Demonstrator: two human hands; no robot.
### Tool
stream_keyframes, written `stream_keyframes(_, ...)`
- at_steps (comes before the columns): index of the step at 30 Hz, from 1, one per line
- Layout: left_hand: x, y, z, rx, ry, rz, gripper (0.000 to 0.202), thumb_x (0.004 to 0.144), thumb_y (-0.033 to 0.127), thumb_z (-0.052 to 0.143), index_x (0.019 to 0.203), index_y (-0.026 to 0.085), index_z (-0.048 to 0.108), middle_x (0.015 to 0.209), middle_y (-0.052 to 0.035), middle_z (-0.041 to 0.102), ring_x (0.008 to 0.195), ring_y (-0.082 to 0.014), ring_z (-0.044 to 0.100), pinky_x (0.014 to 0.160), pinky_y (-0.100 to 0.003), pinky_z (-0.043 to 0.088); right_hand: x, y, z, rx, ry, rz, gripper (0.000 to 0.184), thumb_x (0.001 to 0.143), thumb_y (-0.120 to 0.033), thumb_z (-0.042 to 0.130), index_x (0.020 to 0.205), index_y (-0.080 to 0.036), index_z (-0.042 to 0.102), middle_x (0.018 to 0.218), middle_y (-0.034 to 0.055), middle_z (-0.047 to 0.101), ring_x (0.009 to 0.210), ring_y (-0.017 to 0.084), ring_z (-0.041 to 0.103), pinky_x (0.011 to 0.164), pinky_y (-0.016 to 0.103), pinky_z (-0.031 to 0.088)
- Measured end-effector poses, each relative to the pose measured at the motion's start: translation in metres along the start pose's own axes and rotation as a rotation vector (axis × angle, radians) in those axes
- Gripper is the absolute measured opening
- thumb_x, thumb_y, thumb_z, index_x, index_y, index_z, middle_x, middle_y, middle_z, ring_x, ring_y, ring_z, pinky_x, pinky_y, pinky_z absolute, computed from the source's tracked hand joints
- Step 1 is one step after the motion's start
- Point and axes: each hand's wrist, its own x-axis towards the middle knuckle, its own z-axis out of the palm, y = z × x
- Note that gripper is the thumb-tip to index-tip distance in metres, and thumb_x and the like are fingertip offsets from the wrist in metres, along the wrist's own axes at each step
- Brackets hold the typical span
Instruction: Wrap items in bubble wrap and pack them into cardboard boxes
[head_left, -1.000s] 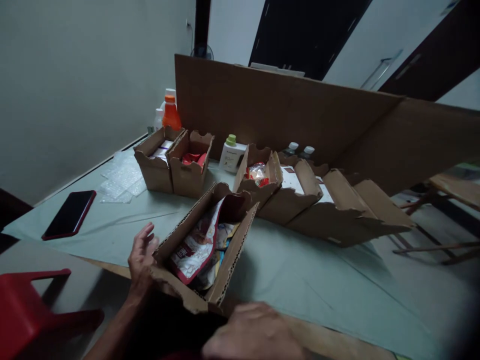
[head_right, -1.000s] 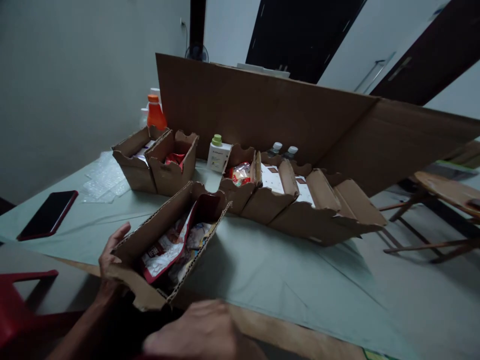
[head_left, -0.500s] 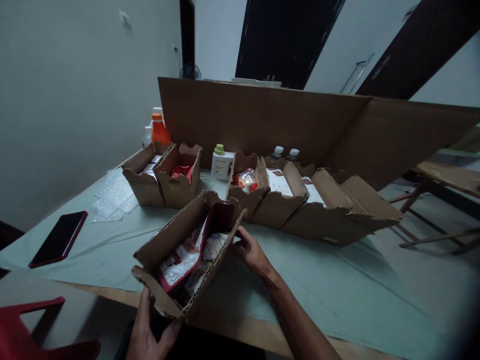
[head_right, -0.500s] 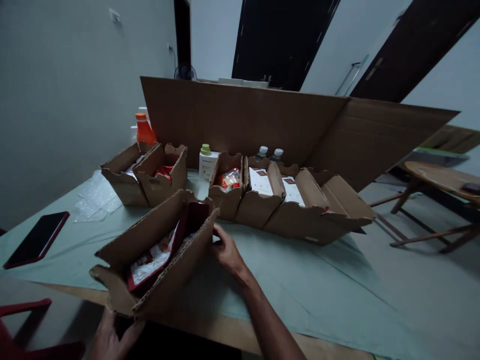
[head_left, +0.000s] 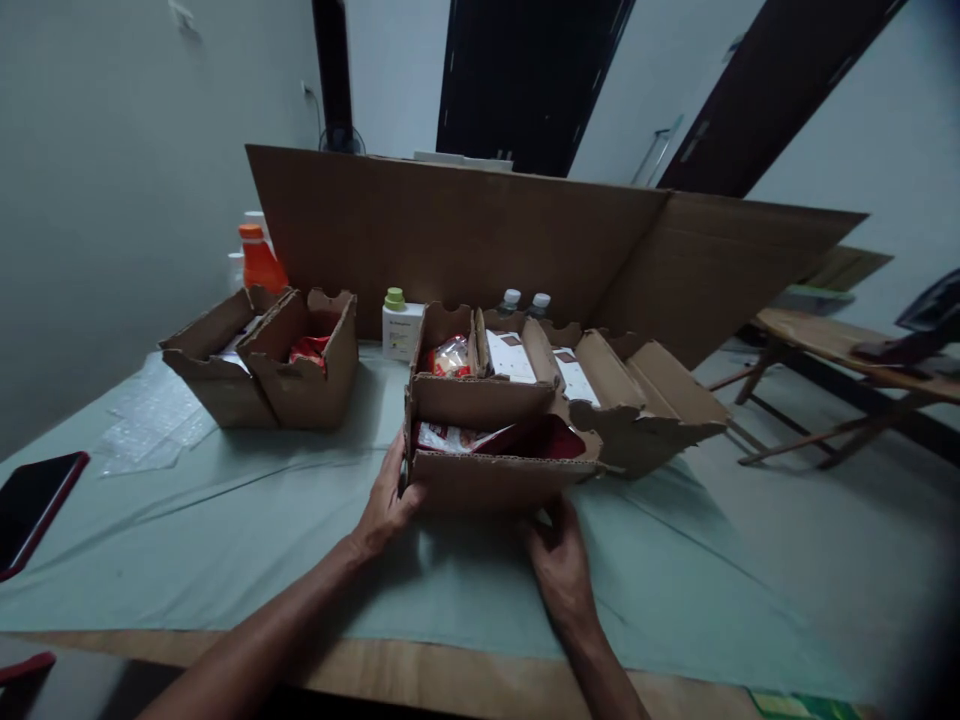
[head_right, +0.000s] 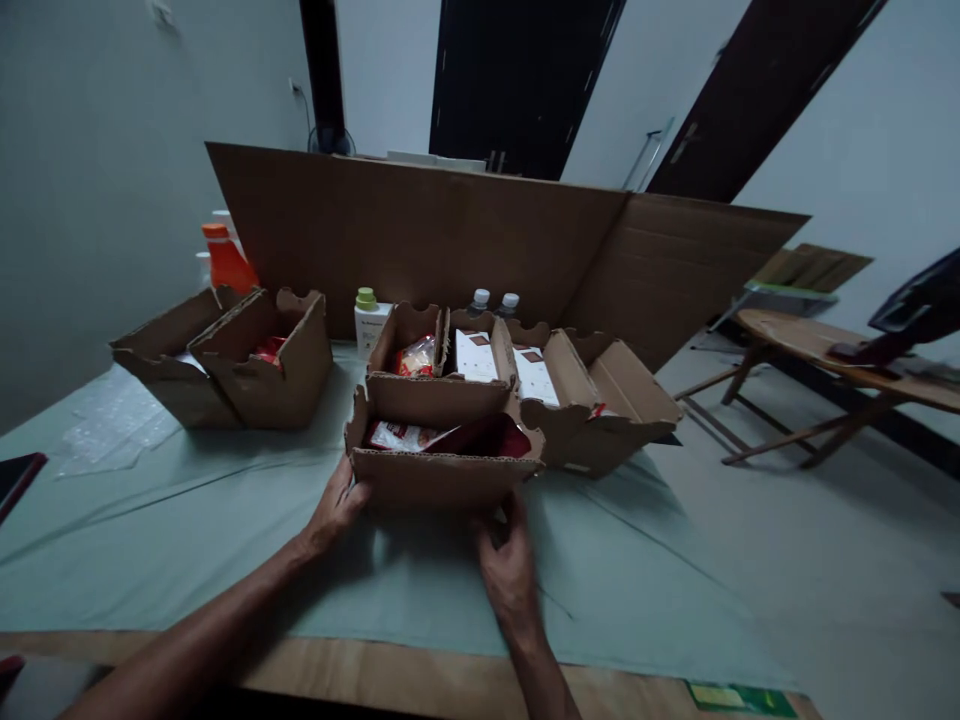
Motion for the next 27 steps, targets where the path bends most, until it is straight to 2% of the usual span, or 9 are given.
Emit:
stream_keyframes(6, -0.021, -0.012, 0.002, 0.009, -0.019, -0.051, 0.070, 0.090, 0.048, 0.052, 0.151, 0.018, 0.038, 0.147, -0.0143, 0.050, 0.135, -0.0328, 0.048, 0.117, -0.048, 0.034, -0.010, 0.013, 0.002, 0.046, 0.030, 0.014, 0.067, 0.081, -0.046, 0.069, 0.140, -0.023, 0.049, 0.135, 0.0153, 0.062, 0.106, 0.026, 0.069, 0.089, 0.039, 0.058)
stream_keyframes(12, -0.016, -0.016, 0.002, 0.005, -0.026, -0.031, 0.068, 0.090, 0.042, 0.051, 0.152, 0.018, 0.037, 0.148, -0.0139, 0.049, 0.135, -0.0330, 0.047, 0.117, -0.049, 0.032, -0.016, 0.018, 0.003, 0.032, 0.085, 0.054, 0.067, 0.081, -0.047, 0.068, 0.141, -0.024, 0.047, 0.141, 0.0143, 0.057, 0.108, 0.025, 0.067, 0.093, 0.040, 0.055)
stream_keyframes(15, -0.012, -0.020, 0.002, 0.026, -0.039, -0.016, 0.066, 0.090, 0.041, 0.050, 0.150, 0.017, 0.040, 0.148, -0.0146, 0.050, 0.140, -0.0341, 0.041, 0.118, -0.050, 0.030, -0.014, 0.021, 0.004, -0.005, 0.097, 0.066, 0.069, 0.080, -0.049, 0.067, 0.141, -0.022, 0.047, 0.141, 0.0154, 0.057, 0.111, 0.027, 0.066, 0.096, 0.042, 0.053)
stream_keyframes(18, -0.009, -0.020, 0.001, 0.048, -0.039, -0.016, 0.067, 0.090, 0.041, 0.049, 0.151, 0.016, 0.038, 0.152, -0.0144, 0.046, 0.144, -0.0333, 0.036, 0.120, -0.050, 0.027, -0.009, 0.016, 0.005, -0.056, 0.088, 0.079, 0.068, 0.076, -0.052, 0.068, 0.135, -0.021, 0.052, 0.134, 0.0146, 0.062, 0.114, 0.029, 0.064, 0.099, 0.044, 0.051)
stream_keyframes(22, -0.007, -0.015, -0.001, 0.074, -0.058, -0.038, 0.070, 0.089, 0.042, 0.050, 0.152, 0.015, 0.035, 0.157, -0.0152, 0.041, 0.145, -0.0319, 0.037, 0.121, -0.049, 0.028, -0.008, 0.006, 0.002, -0.143, 0.112, 0.117, 0.069, 0.071, -0.053, 0.069, 0.129, -0.016, 0.058, 0.122, 0.0138, 0.068, 0.110, 0.032, 0.065, 0.097, 0.045, 0.052)
stream_keyframes(25, -0.014, -0.013, -0.007, 0.156, -0.088, -0.112, 0.075, 0.085, 0.038, 0.055, 0.153, 0.012, 0.034, 0.155, -0.0180, 0.043, 0.142, -0.0331, 0.041, 0.120, -0.049, 0.031, -0.015, 0.015, -0.005, -0.201, 0.152, 0.147, 0.062, 0.071, -0.053, 0.071, 0.120, -0.016, 0.062, 0.114, 0.0135, 0.070, 0.104, 0.034, 0.066, 0.092, 0.048, 0.053)
stream_keyframes(27, -0.030, -0.012, -0.013, 0.232, -0.113, -0.145, 0.078, 0.081, 0.034, 0.059, 0.151, 0.010, 0.037, 0.151, -0.0201, 0.048, 0.138, -0.0349, 0.046, 0.117, -0.051, 0.035, -0.023, 0.029, -0.009, -0.198, 0.172, 0.145, 0.056, 0.067, -0.056, 0.074, 0.107, -0.017, 0.064, 0.105, 0.0139, 0.071, 0.098, 0.035, 0.066, 0.086, 0.051, 0.054)
